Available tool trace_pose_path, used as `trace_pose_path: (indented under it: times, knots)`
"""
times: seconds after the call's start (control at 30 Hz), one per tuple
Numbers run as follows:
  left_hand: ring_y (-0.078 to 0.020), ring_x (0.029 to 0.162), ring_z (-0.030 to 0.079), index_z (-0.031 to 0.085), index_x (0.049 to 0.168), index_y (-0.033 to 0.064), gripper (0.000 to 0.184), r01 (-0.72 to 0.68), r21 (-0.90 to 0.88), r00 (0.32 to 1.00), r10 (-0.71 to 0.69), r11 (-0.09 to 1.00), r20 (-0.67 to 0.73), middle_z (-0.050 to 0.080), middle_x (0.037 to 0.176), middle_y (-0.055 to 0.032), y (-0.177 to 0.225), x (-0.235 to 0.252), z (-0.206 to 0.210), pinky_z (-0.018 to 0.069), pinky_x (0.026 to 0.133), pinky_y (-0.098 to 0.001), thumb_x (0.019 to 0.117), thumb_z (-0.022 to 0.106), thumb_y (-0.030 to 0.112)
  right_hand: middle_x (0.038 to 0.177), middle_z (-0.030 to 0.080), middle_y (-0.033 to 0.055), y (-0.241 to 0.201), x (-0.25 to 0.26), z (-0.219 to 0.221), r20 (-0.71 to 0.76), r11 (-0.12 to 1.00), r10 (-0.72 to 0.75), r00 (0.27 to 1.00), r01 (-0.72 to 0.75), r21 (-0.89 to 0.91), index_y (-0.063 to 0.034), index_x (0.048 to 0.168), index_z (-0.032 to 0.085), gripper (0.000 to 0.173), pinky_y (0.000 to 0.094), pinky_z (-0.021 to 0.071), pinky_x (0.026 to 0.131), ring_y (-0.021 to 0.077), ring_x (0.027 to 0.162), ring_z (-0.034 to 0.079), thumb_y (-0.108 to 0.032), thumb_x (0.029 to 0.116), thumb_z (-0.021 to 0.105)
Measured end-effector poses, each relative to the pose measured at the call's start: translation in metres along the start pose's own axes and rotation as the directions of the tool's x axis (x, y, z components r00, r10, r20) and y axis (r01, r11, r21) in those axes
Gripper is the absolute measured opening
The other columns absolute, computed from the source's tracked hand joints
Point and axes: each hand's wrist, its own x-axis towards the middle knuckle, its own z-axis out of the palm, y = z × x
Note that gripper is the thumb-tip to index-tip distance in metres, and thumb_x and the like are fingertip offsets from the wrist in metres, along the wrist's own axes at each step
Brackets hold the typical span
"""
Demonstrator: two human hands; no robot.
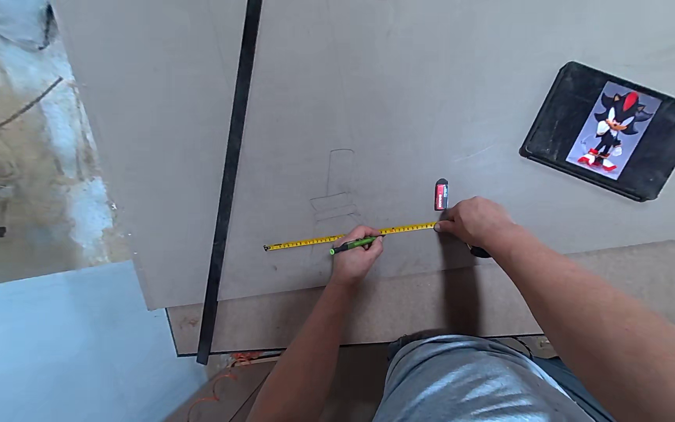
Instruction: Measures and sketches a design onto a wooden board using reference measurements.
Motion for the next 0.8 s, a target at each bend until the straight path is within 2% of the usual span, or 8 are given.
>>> trace_pose_path:
  times: [0.13,0.27,0.4,0.5,0.6,0.67,0.7,0.8]
  knots:
    - [-0.0041,0.064,0.062,0.076,0.1,0.0135,0.01,-0.003,-0.007,1.0,0.003,1.0,0.001,0.072,0.081,0.0032,-0.002,0.0,0.001,0.0527,0.059,-0.0233,0.0907,0.074,0.017,0.089,0.071,0.0121,0.0,0.0,0.0,0.002,1.0,0.003,1.0,-0.003,-0.008,-0.0151,0.091,0.073,0.053,0.0603,0.0553,0.069,0.0344,0.089,0.071,-0.063,0.0995,0.053]
    - [-0.0047,0.061,0.061,0.075,0.096,0.0139,0.006,0.002,-0.004,1.0,-0.002,1.0,0.025,0.07,0.076,0.0036,-0.001,0.001,0.0,0.0521,0.057,-0.0242,0.0899,0.073,0.015,0.088,0.071,0.0117,0.001,-0.002,0.002,-0.006,1.0,-0.006,1.0,0.006,-0.002,-0.0156,0.092,0.073,0.053,0.0594,0.0552,0.069,0.0339,0.088,0.071,-0.063,0.1007,0.051]
    - [-0.0053,0.064,0.062,0.076,0.099,0.0145,0.008,0.043,0.009,0.999,-0.044,0.999,0.015,0.071,0.079,0.0033,0.004,0.002,-0.001,0.0525,0.059,-0.0242,0.0916,0.074,0.016,0.086,0.07,0.0104,0.002,-0.005,0.004,-0.028,1.0,-0.009,1.0,0.01,0.013,-0.0163,0.091,0.073,0.053,0.0585,0.0549,0.069,0.0326,0.087,0.07,-0.063,0.1012,0.05]
    - [-0.007,0.067,0.063,0.075,0.098,0.0153,0.006,0.124,0.041,0.991,-0.126,0.991,0.044,0.071,0.081,0.0026,0.007,0.003,-0.001,0.0535,0.062,-0.0283,0.0916,0.073,0.017,0.086,0.071,0.0086,0.008,-0.006,0.009,-0.072,0.998,-0.054,0.996,0.057,0.038,-0.0188,0.092,0.074,0.053,0.0574,0.0545,0.071,0.031,0.088,0.07,-0.064,0.1015,0.048]
    - [-0.0133,0.077,0.073,0.073,0.101,0.0074,0.008,0.196,-0.17,0.978,-0.206,0.966,-0.042,0.076,0.088,-0.0043,0.006,-0.001,-0.011,0.0618,0.073,-0.0338,0.0942,0.074,0.011,0.083,0.07,0.0064,0.026,-0.018,0.019,-0.17,0.974,-0.149,0.974,0.174,0.143,-0.0193,0.097,0.074,0.05,0.056,0.0548,0.072,0.0283,0.083,0.07,-0.058,0.1051,0.045]
    - [-0.0193,0.077,0.074,0.07,0.1,0.0004,0.006,0.122,-0.354,0.975,-0.18,0.927,-0.134,0.076,0.088,-0.0105,-0.001,-0.007,-0.02,0.0637,0.075,-0.0364,0.0953,0.07,0.005,0.072,0.063,0.0043,0.042,-0.04,0.031,-0.243,0.939,-0.179,0.953,0.239,0.246,-0.0164,0.09,0.068,0.045,0.0522,0.053,0.064,0.0244,0.07,0.065,-0.052,0.1071,0.045]
    - [-0.0213,0.078,0.074,0.069,0.1,-0.0013,0.007,0.088,-0.405,0.971,-0.169,0.91,-0.168,0.076,0.088,-0.0121,-0.006,-0.012,-0.026,0.0639,0.075,-0.0377,0.0966,0.067,0.004,0.068,0.06,0.0024,0.051,-0.056,0.041,-0.269,0.922,-0.167,0.949,0.247,0.299,-0.0168,0.088,0.066,0.044,0.0497,0.0523,0.061,0.0215,0.065,0.062,-0.051,0.1074,0.045]
    - [-0.0208,0.078,0.074,0.068,0.103,0.0002,0.009,0.082,-0.423,0.958,-0.188,0.903,-0.216,0.075,0.089,-0.0108,-0.015,-0.027,-0.045,0.0638,0.077,-0.0379,0.1005,0.061,0.005,0.067,0.061,-0.0037,0.074,-0.111,0.079,-0.301,0.855,-0.049,0.952,0.196,0.48,-0.0218,0.095,0.068,0.041,0.0426,0.0539,0.055,0.0136,0.06,0.062,-0.052,0.1075,0.043]
